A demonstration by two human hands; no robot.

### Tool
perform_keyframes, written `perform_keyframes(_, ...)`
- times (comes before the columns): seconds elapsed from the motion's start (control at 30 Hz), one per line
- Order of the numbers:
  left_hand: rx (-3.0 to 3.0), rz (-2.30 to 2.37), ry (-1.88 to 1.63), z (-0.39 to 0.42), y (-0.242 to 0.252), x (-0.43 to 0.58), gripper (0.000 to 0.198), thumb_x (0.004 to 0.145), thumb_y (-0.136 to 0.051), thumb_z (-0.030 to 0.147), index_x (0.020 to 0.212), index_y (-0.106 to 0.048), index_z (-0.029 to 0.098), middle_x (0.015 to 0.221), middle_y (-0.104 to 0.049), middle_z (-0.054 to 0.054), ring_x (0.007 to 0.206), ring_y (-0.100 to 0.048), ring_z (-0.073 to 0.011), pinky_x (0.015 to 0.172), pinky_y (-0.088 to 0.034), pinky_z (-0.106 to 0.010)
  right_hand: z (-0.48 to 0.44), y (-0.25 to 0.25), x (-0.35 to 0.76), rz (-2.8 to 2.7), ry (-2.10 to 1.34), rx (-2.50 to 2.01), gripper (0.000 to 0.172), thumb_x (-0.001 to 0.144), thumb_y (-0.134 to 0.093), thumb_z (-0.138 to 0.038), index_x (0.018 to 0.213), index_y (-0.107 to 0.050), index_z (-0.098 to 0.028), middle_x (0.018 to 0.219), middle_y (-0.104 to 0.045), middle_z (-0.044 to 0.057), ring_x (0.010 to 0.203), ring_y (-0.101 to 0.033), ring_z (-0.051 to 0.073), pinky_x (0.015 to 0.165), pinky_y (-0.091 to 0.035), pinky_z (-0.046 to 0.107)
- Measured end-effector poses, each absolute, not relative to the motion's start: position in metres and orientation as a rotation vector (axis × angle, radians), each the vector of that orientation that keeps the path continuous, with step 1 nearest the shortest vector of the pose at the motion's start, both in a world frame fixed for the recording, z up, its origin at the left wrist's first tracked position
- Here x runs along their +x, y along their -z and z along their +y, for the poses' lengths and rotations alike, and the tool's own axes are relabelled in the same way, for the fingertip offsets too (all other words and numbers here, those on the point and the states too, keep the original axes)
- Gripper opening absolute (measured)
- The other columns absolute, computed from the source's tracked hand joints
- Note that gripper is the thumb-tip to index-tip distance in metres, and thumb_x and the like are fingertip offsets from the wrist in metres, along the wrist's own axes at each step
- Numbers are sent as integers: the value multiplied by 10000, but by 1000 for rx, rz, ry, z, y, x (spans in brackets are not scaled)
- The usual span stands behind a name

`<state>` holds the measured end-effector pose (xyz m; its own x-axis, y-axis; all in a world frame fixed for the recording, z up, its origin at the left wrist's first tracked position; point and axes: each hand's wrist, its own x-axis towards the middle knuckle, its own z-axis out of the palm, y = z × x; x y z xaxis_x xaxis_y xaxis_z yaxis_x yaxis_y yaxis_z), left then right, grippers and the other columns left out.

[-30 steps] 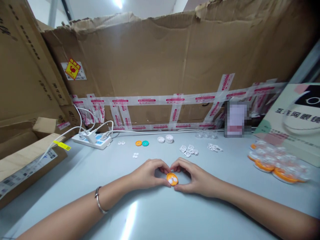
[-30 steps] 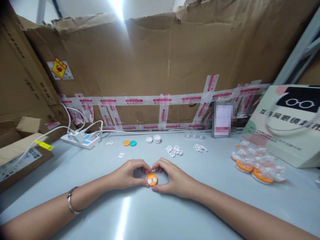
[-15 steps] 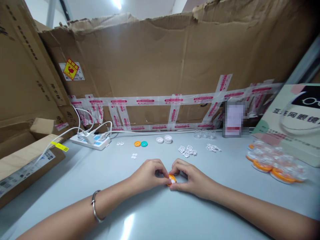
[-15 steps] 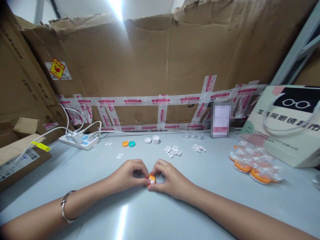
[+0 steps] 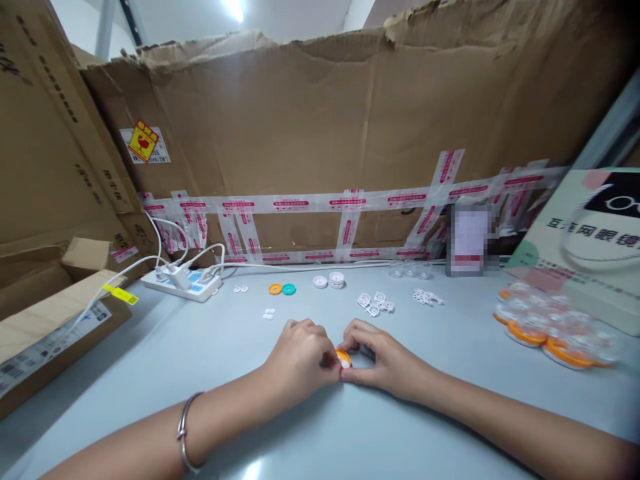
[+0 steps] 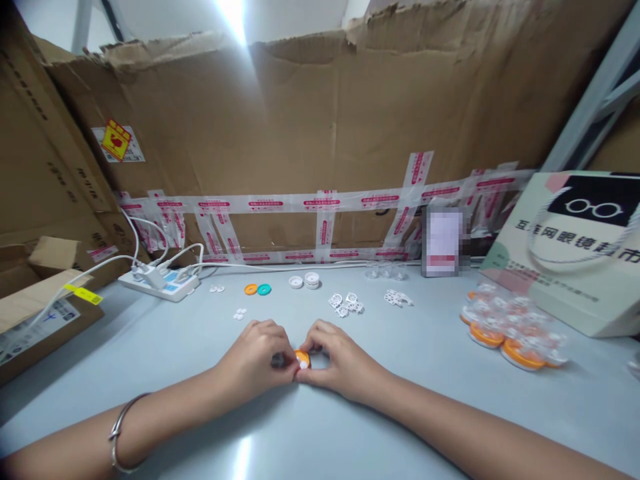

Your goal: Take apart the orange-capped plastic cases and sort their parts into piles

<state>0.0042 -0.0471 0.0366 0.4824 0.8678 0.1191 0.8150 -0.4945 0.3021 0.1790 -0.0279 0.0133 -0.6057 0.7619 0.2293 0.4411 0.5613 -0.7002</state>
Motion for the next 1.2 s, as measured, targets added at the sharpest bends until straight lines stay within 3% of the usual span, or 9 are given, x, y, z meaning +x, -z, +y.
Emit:
perform_keyframes(0.2, 2856, 1393, -296, -50, -28, 4, 142, 755, -533, 175, 658, -634, 158, 666, -662, -46, 699, -572, -181, 629, -315, -302, -28, -12, 178, -2277, -812, -944, 148, 703, -644, -290, 729, -537, -191, 787, -519, 10, 755, -517, 147, 697, -421, 265)
perform_keyframes(0.5, 2887, 1376, -438, -31, -44, -24, 81, 725, -559, 123, 731, -632, 157, 730, -669, -35, 711, -580, -164, 650, -381, -257, -27, -13, 181, -2282, -869, -987, 150, 688, -654, -271, 782, -571, -189, 833, -537, 19, 788, -533, 154, 725, -418, 276)
perform_keyframes(0.67, 2940, 1672, -132, 3, -56, -57, 125, 761, -529, 137, 716, -644, 160, 765, -674, -51, 770, -586, -197, 637, -363, -275, -26, -13, 183, -2258, -915, -1012, 173, 677, -665, -279, 794, -578, -186, 846, -531, 18, 796, -533, 152, 734, -420, 276)
perform_keyframes(0.9, 3033, 1724, 133, 11, -47, -63, 183, 778, -491, 137, 664, -633, 143, 762, -669, -69, 761, -587, -209, 596, -322, -292, -26, -13, 184, -2247, -937, -1016, 174, 674, -665, -271, 797, -578, -184, 851, -528, 17, 796, -533, 150, 734, -419, 275)
perform_keyframes(1.2, 3026, 1698, -36, 9, -46, -64, 133, 769, -533, 166, 683, -633, 158, 750, -657, -61, 765, -578, -212, 629, -343, -302, -25, -12, 184, -2247, -932, -1015, 183, 675, -668, -274, 808, -589, -174, 850, -528, 22, 793, -529, 148, 732, -415, 268)
